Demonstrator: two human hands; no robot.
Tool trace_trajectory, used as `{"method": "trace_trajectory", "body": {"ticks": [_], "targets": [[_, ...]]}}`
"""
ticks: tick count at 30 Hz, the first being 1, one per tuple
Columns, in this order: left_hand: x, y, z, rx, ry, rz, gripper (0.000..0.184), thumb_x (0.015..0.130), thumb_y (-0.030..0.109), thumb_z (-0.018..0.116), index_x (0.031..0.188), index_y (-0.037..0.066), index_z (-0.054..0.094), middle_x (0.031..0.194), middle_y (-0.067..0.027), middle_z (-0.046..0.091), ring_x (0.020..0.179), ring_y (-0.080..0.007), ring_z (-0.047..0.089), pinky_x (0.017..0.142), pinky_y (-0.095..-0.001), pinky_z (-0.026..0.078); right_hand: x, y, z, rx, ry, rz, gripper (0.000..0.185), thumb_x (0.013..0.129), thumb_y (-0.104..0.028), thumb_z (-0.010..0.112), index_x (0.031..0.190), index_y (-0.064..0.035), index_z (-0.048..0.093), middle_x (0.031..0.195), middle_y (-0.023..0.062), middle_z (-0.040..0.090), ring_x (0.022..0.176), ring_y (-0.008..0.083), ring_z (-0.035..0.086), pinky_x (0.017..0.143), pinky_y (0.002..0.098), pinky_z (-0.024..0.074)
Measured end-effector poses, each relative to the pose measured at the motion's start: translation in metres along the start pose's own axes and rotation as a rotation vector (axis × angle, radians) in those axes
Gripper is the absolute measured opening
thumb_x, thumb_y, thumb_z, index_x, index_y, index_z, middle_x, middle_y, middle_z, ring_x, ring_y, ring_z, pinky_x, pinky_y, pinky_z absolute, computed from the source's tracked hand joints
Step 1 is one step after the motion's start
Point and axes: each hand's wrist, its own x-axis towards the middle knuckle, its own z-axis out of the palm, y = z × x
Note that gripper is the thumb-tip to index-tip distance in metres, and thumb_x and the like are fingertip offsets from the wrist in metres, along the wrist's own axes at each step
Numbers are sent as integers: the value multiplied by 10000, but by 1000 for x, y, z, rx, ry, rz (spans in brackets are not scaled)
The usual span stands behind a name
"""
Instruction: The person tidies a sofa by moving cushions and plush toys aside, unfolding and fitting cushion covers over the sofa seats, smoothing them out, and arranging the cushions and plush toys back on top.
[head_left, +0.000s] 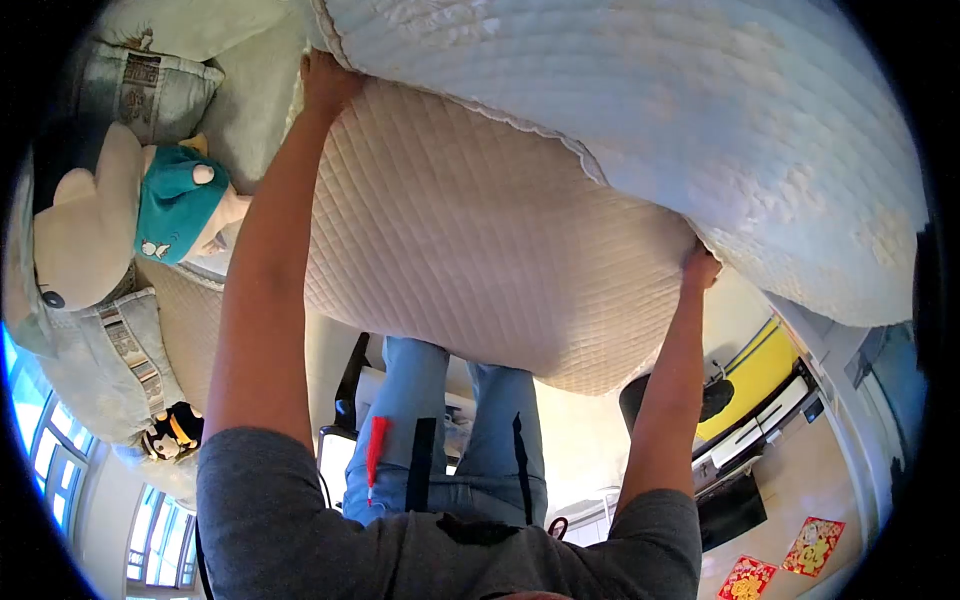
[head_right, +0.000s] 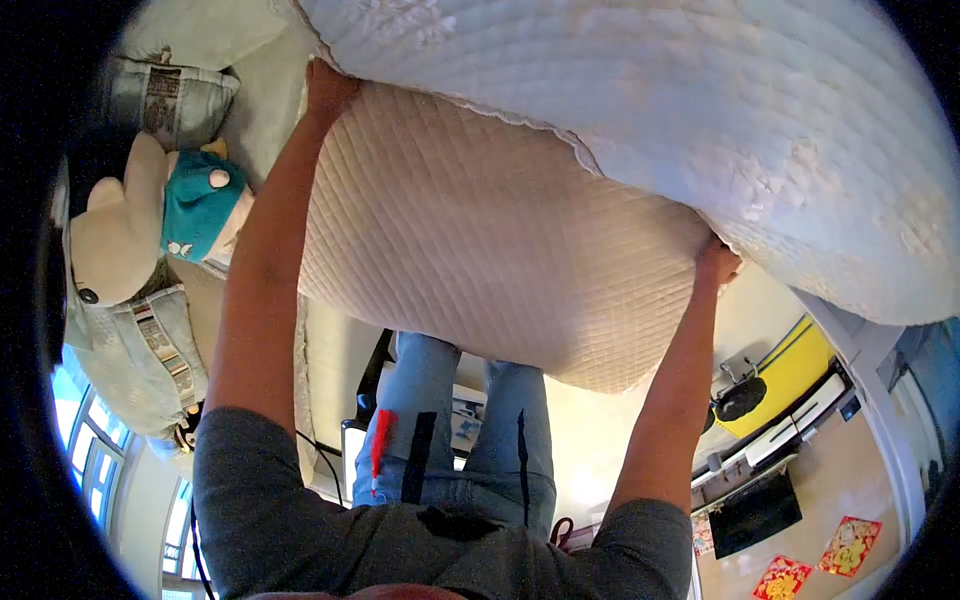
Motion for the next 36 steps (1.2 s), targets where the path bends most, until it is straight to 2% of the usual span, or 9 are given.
{"method": "trace_trajectory", "body": {"ticks": [4, 7, 10, 19, 21, 24, 26, 29, 36], "targets": [[-81, 53, -31, -152, 232, -24, 553, 794, 425, 426, 1274, 178, 305, 1343, -127, 211, 1241, -314, 160, 952, -552, 111, -91, -19, -10, -85, 361, -484, 564, 795, -317, 478, 1277, -107, 273, 1310, 162, 266, 1153, 341, 331, 868, 486, 305], [-151, 92, -50, -238, 96, -17, 572, 777, 433, 450, 1274, 186, 308, 1366, -122, 149, 1253, -312, 127, 964, -545, 74, -192, -46, -7, -143, -89, -861, 510, 783, -256, 485, 1253, -133, 333, 1328, 128, 242, 1239, 310, 183, 981, 514, 98], [-215, 127, -58, -338, -41, 166, 568, 761, 437, 479, 1261, 214, 330, 1371, -100, 142, 1262, -312, 97, 969, -541, 84, -273, -82, -6, -94, -436, -1143, 530, 755, -300, 528, 1244, -215, 343, 1307, 112, 267, 1238, 272, 195, 972, 561, 101], [-241, 86, -71, -269, -419, 681, 532, 726, 340, 558, 1219, 256, 377, 1363, 11, 181, 1264, -206, 134, 1009, -462, 133, -231, -4, -33, -330, -233, -684, 599, 757, -314, 533, 1285, -245, 257, 1353, 53, 206, 1249, 253, 172, 927, 545, 234], [-236, 61, -84, -182, -433, 641, 527, 711, 318, 578, 1200, 239, 398, 1358, 12, 193, 1259, -205, 153, 1000, -469, 158, -232, 54, -38, -410, -360, -365, 618, 770, -315, 520, 1301, -233, 214, 1367, 58, 164, 1210, 286, 265, 876, 496, 336], [-235, 31, -103, -125, -509, 601, 510, 706, 266, 594, 1182, 199, 422, 1356, -9, 197, 1251, -218, 172, 973, -466, 222, -244, 127, -42, -345, -895, 95, 616, 756, -338, 518, 1282, -142, 263, 1168, 154, 457, 1023, 307, 480, 807, 404, 413], [-231, 11, -117, -86, -674, 602, 496, 712, 264, 588, 1175, 172, 436, 1337, -35, 240, 1214, -234, 255, 939, -437, 287, -277, 188, -12, -207, -833, -255, 474, 763, -385, 518, 1113, -66, 492, 1003, 156, 562, 930, 294, 536, 784, 370, 429], [-210, -11, -147, -19, -1054, 459, 469, 745, 326, 545, 1167, 146, 449, 1216, -85, 426, 1090, -248, 429, 872, -376, 371, -319, 153, -45, 156, -749, -217, 428, 777, -340, 522, 1145, -129, 463, 890, 102, 599, 828, 256, 568, 740, 354, 443], [-184, -14, -255, -235, -540, 456, 450, 772, 328, 519, 1163, 118, 444, 1083, -135, 519, 969, -295, 501, 828, -378, 394, -375, 81, -94, 371, -767, -269, 403, 791, -332, 502, 1117, -96, 479, 933, 139, 586, 859, 265, 563, 751, 337, 440]]}}
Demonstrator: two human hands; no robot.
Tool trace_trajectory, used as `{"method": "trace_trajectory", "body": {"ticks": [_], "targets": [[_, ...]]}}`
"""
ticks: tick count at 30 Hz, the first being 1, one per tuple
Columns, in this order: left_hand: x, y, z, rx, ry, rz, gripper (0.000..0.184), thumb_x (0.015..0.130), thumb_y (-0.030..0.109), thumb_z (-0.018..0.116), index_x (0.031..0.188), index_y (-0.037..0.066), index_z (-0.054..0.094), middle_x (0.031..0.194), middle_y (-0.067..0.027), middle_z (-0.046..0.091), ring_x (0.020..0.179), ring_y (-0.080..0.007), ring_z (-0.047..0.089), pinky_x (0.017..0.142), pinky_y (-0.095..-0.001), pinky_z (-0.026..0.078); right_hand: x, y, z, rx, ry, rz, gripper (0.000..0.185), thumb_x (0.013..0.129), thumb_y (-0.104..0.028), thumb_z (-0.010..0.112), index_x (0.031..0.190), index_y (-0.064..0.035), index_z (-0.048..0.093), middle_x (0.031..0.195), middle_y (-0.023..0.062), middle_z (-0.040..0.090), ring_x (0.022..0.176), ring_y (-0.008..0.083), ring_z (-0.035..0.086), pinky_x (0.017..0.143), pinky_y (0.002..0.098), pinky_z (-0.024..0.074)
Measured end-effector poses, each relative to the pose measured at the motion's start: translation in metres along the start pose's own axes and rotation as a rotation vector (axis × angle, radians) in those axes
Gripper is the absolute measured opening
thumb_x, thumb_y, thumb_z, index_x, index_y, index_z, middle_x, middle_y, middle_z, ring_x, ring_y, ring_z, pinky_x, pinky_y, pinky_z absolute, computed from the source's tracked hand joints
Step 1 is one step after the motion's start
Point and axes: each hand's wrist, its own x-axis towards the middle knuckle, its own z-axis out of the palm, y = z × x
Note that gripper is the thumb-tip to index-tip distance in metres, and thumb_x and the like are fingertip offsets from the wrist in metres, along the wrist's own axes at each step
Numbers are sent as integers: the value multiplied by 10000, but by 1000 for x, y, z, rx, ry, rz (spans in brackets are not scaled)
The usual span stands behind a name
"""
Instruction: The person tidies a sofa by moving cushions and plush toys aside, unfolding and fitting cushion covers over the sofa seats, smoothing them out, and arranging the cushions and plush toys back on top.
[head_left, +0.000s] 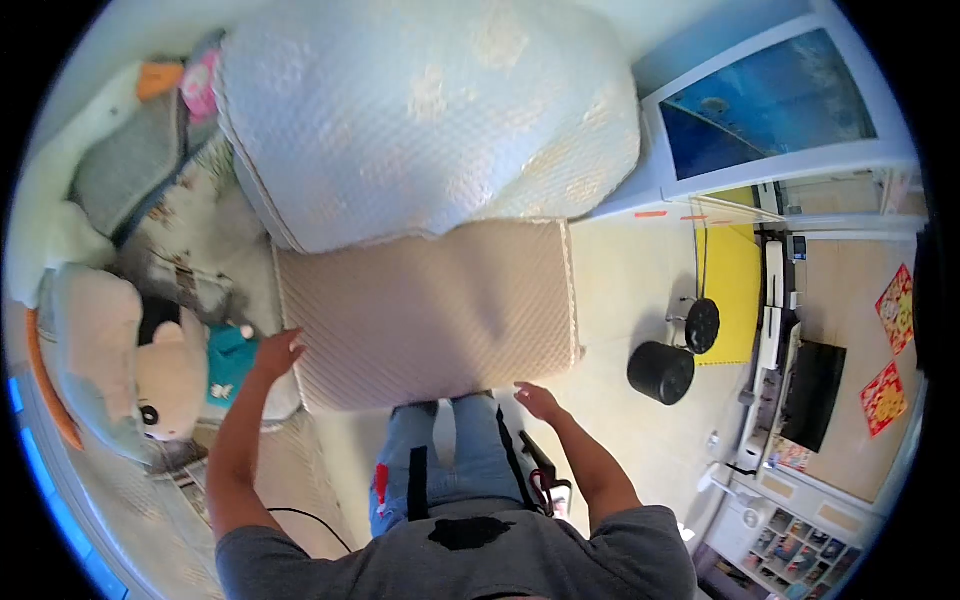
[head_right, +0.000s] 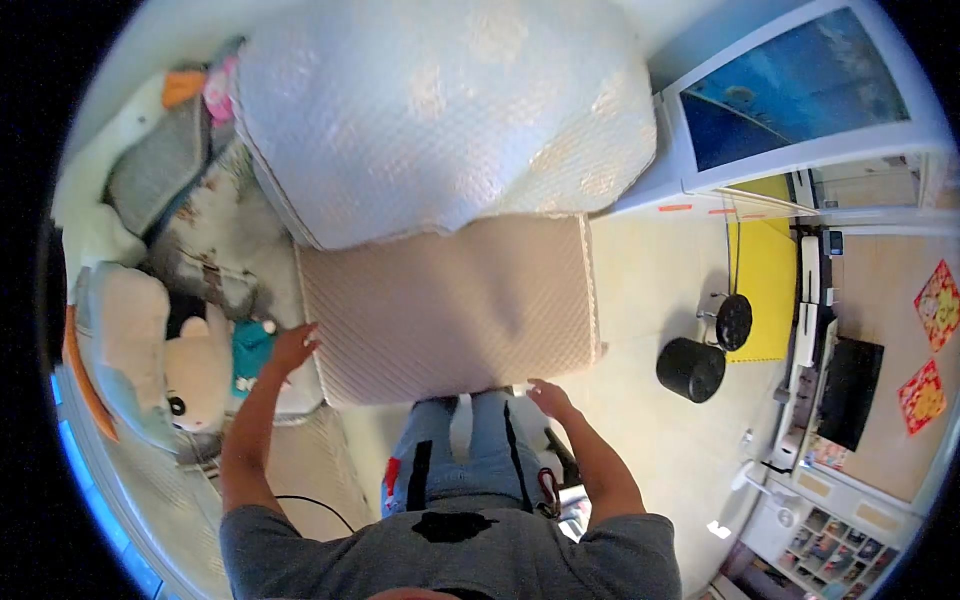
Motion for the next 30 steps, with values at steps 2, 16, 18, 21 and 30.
{"method": "trace_trajectory", "body": {"ticks": [2, 16, 18, 21, 30], "targets": [[-10, 7, -18, -4, -14, 38, 441, 777, 322, 519, 1157, 111, 446, 1065, -154, 523, 962, -306, 502, 816, -376, 404, -9, -30, -8, 41, -43, -3, 421, 790, -342, 480, 1134, -102, 465, 990, 140, 569, 931, 290, 528, 810, 358, 405], [-194, 91, -57, -226, 270, -146, 439, 791, 269, 552, 1169, 75, 443, 1083, -109, 538, 875, -210, 555, 754, -321, 438, 7, -49, -63, -45, 97, -285, 407, 780, -327, 496, 1085, -57, 500, 1017, 161, 548, 932, 293, 524, 812, 355, 409], [-212, 86, -27, -324, 345, -157, 451, 774, 290, 563, 1168, 100, 451, 1022, -130, 564, 825, -240, 573, 742, -325, 443, 8, -52, -80, 26, 165, -323, 403, 778, -327, 490, 1067, -47, 511, 1027, 162, 543, 931, 288, 526, 812, 351, 410], [-215, 109, -12, -420, 334, -211, 439, 777, 335, 546, 1143, 102, 478, 1013, -124, 568, 869, -244, 565, 758, -333, 435, 26, -51, -103, -57, 219, -415, 395, 774, -322, 490, 1040, -33, 527, 1029, 159, 544, 947, 292, 517, 822, 350, 403], [-48, 107, -119, -141, 273, -85, 523, 766, 400, 526, 1160, 66, 446, 1087, -187, 507, 1017, -312, 474, 858, -360, 366, 89, -75, -146, 35, 437, -342, 376, 764, -290, 505, 1031, -25, 524, 971, 163, 568, 910, 294, 532, 799, 356, 407]]}}
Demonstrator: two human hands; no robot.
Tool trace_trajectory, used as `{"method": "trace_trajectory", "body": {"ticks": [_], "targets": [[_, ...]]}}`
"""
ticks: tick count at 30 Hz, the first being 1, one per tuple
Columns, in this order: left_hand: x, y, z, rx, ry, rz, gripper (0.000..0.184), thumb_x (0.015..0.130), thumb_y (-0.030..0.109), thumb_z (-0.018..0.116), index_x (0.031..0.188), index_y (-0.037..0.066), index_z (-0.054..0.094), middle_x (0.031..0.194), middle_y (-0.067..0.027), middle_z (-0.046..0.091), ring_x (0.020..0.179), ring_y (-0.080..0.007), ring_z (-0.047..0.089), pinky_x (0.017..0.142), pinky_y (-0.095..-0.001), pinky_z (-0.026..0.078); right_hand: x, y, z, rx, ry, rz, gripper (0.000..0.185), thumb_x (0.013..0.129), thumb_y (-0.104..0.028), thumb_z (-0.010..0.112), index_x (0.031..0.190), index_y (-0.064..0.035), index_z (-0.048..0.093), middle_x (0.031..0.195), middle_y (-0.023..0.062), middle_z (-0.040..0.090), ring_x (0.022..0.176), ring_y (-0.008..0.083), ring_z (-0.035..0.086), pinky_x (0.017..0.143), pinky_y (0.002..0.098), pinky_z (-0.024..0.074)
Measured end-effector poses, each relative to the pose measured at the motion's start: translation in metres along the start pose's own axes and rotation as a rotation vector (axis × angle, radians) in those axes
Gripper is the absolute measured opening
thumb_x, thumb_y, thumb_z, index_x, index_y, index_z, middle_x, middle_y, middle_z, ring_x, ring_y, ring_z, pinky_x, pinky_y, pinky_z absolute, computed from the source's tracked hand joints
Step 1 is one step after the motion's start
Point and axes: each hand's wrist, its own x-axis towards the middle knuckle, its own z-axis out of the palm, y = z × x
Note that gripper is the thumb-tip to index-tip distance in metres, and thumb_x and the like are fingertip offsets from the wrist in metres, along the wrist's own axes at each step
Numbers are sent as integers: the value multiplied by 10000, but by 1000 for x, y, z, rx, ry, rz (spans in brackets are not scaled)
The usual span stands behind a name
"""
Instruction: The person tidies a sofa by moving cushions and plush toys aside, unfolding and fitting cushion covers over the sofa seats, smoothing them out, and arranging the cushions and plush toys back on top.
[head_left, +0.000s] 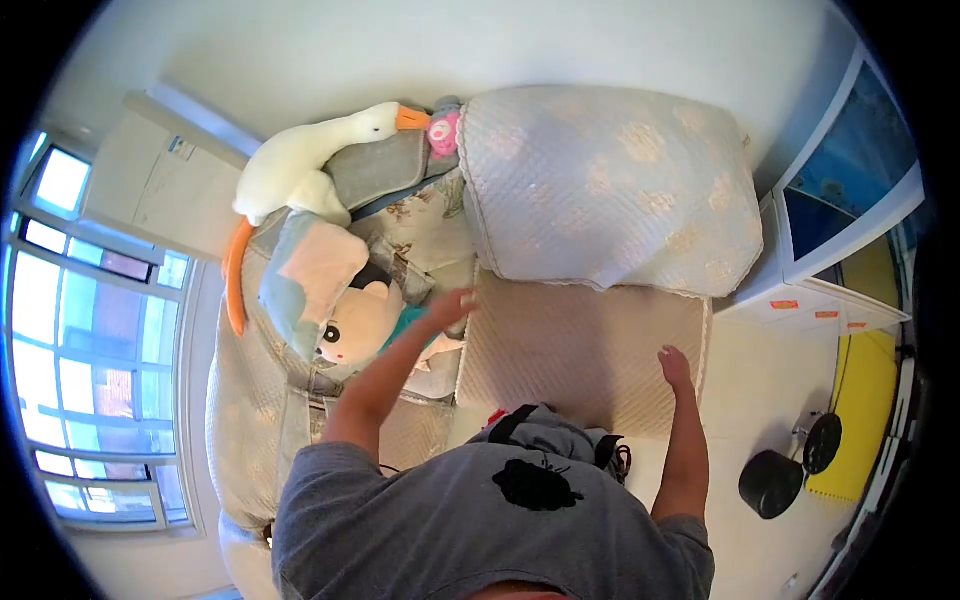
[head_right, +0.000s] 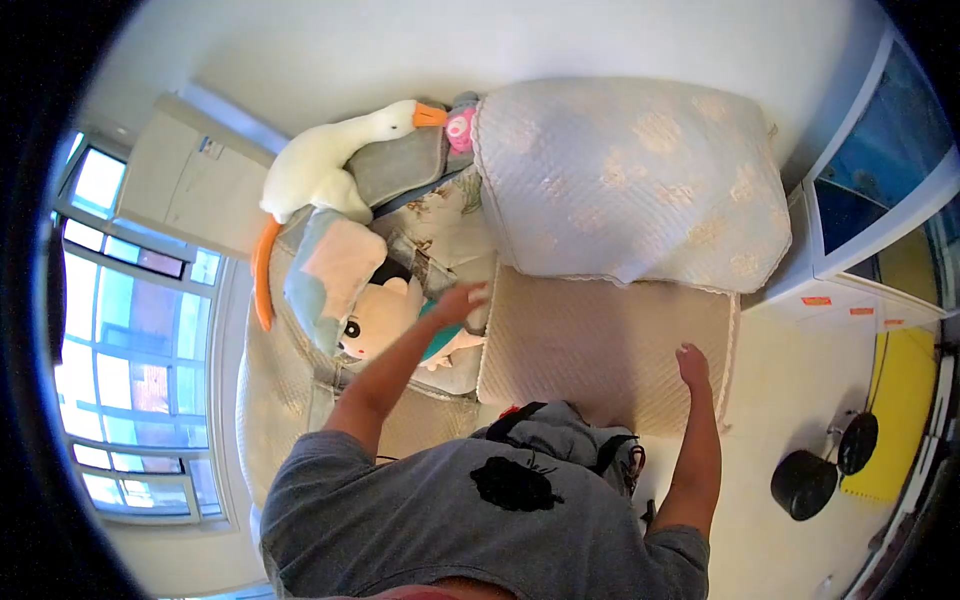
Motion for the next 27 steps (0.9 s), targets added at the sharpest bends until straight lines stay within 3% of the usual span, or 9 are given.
{"method": "trace_trajectory", "body": {"ticks": [6, 9, 11, 12, 14, 17, 20, 25, 27], "targets": [[162, -29, -82, -189, 233, -59, 615, 751, 357, 544, 1226, 25, 337, 1159, -206, 447, 1082, -325, 423, 881, -377, 350, 31, -74, 19, 180, 37, 113, 342, 785, -264, 501, 1034, -31, 522, 923, 156, 582, 856, 266, 561, 748, 336, 431], [217, -39, -111, 14, 385, -96, 715, 733, 364, 558, 1261, -5, 248, 1214, -216, 389, 1115, -328, 391, 901, -368, 337, 21, -103, 50, 271, 0, 108, 323, 788, -257, 494, 1028, -44, 527, 885, 153, 591, 828, 265, 570, 725, 344, 437], [246, -51, -118, -310, 440, -55, 754, 716, 333, 591, 1266, -25, 221, 1252, -238, 330, 1146, -306, 366, 938, -337, 296, 3, -115, 66, 245, -67, 126, 342, 780, -271, 492, 1033, -43, 520, 903, 161, 583, 840, 285, 560, 744, 360, 428], [255, -50, -125, -316, 394, -191, 749, 718, 305, 605, 1266, -30, 220, 1231, -214, 371, 1120, -275, 397, 928, -324, 300, -5, -117, 69, 220, -148, 111, 362, 771, -286, 489, 1039, -43, 513, 921, 170, 576, 853, 306, 549, 762, 376, 419], [271, -53, -126, -635, 354, -28, 644, 736, 263, 598, 1233, -24, 305, 1129, -161, 474, 1012, -227, 466, 859, -310, 350, -23, -109, 76, 166, -178, 148, 365, 769, -289, 488, 1039, -45, 514, 930, 165, 575, 868, 305, 545, 768, 377, 418], [260, -11, -139, -710, 319, 54, 490, 743, 223, 595, 1140, -18, 436, 1006, -103, 539, 887, -179, 497, 779, -289, 377, -54, -82, 90, 79, -192, 195, 377, 765, -301, 487, 1047, -52, 514, 953, 157, 572, 897, 301, 537, 781, 372, 416], [275, -12, -139, -842, 417, -87, 365, 744, 196, 597, 1037, -6, 519, 906, -68, 566, 794, -156, 507, 729, -270, 381, -78, -63, 82, 15, -200, 294, 391, 762, -312, 494, 1061, -61, 512, 980, 153, 567, 918, 295, 532, 791, 368, 416], [302, -45, -147, -433, 362, 40, 316, 683, 188, 628, 931, 3, 562, 827, -95, 588, 757, -184, 543, 683, -291, 404, -86, -52, 77, 26, -146, 556, 341, 762, -299, 501, 997, -54, 536, 966, 144, 565, 901, 293, 534, 772, 362, 426], [306, -46, -158, -251, 535, 10, 293, 667, 194, 622, 903, 27, 573, 801, -124, 589, 745, -216, 559, 661, -308, 417, -81, -38, 100, -11, -125, 473, 341, 762, -297, 498, 997, -53, 536, 975, 142, 562, 904, 294, 533, 771, 361, 426]]}}
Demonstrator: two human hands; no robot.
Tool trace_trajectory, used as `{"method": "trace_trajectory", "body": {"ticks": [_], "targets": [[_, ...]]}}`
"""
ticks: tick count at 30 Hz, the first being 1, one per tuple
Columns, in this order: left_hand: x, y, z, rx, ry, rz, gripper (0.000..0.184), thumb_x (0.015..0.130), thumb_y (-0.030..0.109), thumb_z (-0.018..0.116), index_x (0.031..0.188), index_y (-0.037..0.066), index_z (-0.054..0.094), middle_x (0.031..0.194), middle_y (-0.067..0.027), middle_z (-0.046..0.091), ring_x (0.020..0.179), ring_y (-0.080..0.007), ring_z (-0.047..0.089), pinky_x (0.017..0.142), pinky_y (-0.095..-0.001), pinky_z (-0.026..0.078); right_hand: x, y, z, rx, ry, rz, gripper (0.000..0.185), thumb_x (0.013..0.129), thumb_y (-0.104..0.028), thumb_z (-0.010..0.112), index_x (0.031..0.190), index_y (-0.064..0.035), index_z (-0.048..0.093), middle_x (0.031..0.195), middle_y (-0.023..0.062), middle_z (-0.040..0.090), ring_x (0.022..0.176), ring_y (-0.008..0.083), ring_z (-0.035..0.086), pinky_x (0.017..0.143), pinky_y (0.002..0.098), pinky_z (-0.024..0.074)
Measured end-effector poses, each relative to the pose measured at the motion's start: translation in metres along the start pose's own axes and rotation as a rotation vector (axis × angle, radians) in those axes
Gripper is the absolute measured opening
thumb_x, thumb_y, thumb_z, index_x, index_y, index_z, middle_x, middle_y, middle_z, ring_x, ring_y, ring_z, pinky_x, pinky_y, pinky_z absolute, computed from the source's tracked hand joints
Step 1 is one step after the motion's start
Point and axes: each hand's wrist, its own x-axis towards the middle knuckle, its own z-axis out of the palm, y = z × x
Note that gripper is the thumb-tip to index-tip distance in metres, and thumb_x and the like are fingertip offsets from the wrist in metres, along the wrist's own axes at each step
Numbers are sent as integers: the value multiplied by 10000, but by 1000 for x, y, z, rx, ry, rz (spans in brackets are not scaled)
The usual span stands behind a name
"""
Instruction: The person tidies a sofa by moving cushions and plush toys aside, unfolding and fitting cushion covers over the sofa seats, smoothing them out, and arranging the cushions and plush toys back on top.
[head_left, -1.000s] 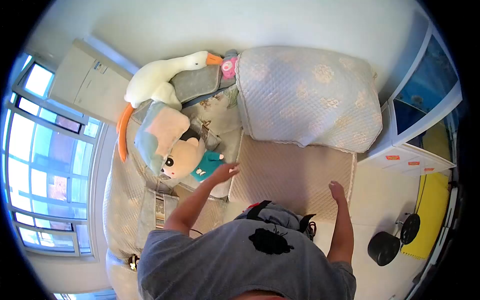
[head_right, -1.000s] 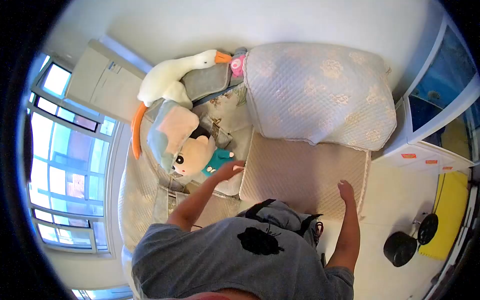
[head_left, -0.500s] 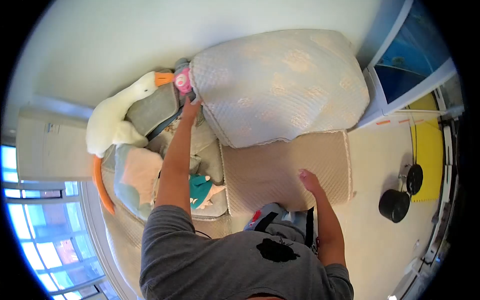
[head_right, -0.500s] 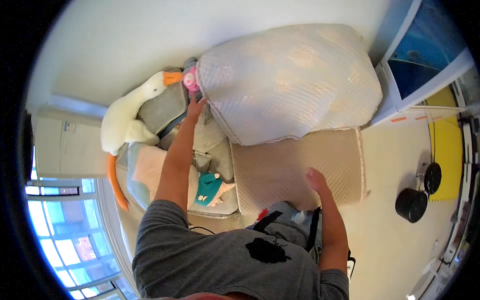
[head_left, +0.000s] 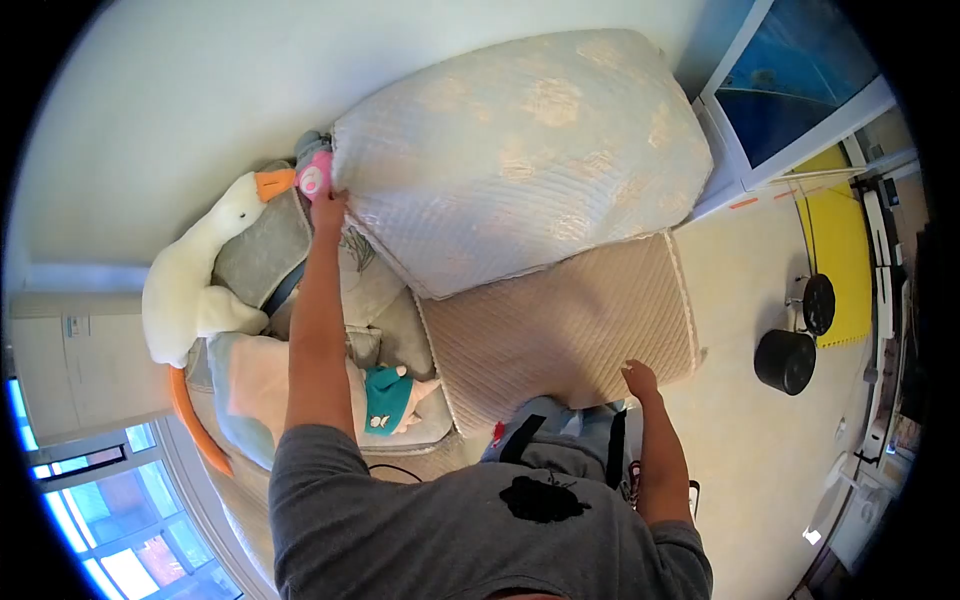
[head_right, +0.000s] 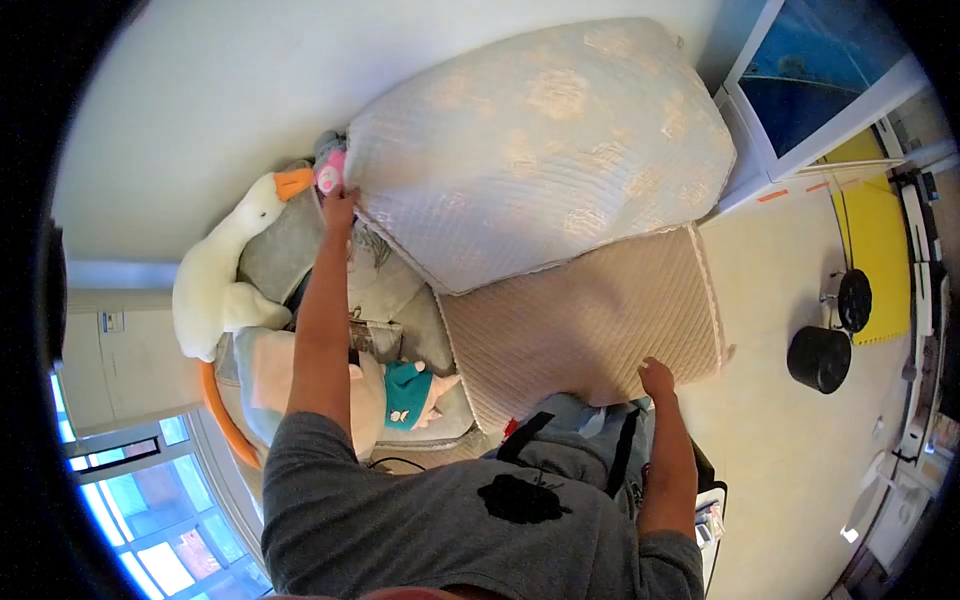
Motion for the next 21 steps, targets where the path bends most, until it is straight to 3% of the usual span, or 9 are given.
{"method": "trace_trajectory", "body": {"ticks": [3, 4, 8, 10, 11, 13, 15, 19, 21], "targets": [[31, -16, -1, 197, 117, 64, 286, 677, 219, 603, 908, 52, 573, 789, -141, 589, 748, -262, 567, 656, -338, 425, 2, -16, 9, -45, 25, -112, 341, 764, -293, 491, 998, -50, 537, 989, 139, 558, 918, 291, 527, 777, 358, 423], [23, 6, -4, 103, 46, -109, 281, 680, 238, 593, 886, 47, 579, 805, -146, 595, 785, -288, 567, 686, -368, 422, 3, -29, 9, -49, 29, -151, 341, 765, -290, 485, 1000, -49, 538, 994, 137, 557, 930, 288, 521, 783, 356, 420], [17, 17, 15, 304, 40, -94, 275, 709, 175, 558, 917, -5, 554, 824, -177, 589, 765, -301, 562, 709, -375, 429, 11, -67, 23, -24, -40, -239, 364, 772, -293, 470, 1037, -49, 530, 1021, 139, 545, 976, 274, 496, 815, 353, 402], [19, 15, 21, 315, 146, -318, 397, 740, 236, 536, 1060, 8, 483, 1006, -214, 533, 959, -338, 501, 844, -390, 376, 15, -79, 20, 1, -130, -213, 377, 775, -294, 465, 1048, -42, 524, 1035, 141, 539, 997, 269, 485, 833, 352, 393], [15, 17, 22, 313, 145, -320, 397, 740, 236, 536, 1060, 8, 483, 1006, -214, 533, 959, -338, 501, 844, -390, 376, 21, -76, 31, 34, -121, -283, 388, 772, -298, 474, 1057, -38, 517, 1047, 157, 529, 1000, 284, 482, 847, 354, 384], [6, 28, 31, 520, 486, 250, 616, 729, 314, 555, 1232, 46, 321, 1193, -212, 399, 1102, -344, 382, 890, -384, 329, 28, -79, 30, 69, -107, -347, 400, 770, -301, 483, 1066, -33, 511, 1058, 173, 519, 1004, 298, 480, 860, 355, 375], [-17, 71, 41, 488, 434, 498, 621, 737, 377, 542, 1248, 96, 328, 1274, -205, 297, 1194, -344, 252, 939, -444, 243, 32, -110, -6, -78, -212, -233, 438, 764, -312, 508, 1111, -47, 478, 1140, 202, 455, 1066, 337, 424, 897, 383, 340], [-60, 122, 77, 577, 47, 751, 683, 687, 407, 595, 1275, 230, 296, 1355, -115, 179, 1245, -322, 147, 954, -511, 187, 73, -184, -73, -300, 182, -207, 530, 719, -286, 573, 1188, -107, 404, 1277, 176, 284, 1178, 335, 274, 940, 415, 292], [-77, 142, 83, 605, -50, 734, 749, 646, 386, 638, 1284, 254, 270, 1369, -80, 145, 1254, -316, 118, 948, -538, 175, 98, -232, -107, -286, 443, -323, 583, 712, -259, 589, 1226, -117, 353, 1285, 161, 266, 1203, 322, 232, 953, 422, 266]]}}
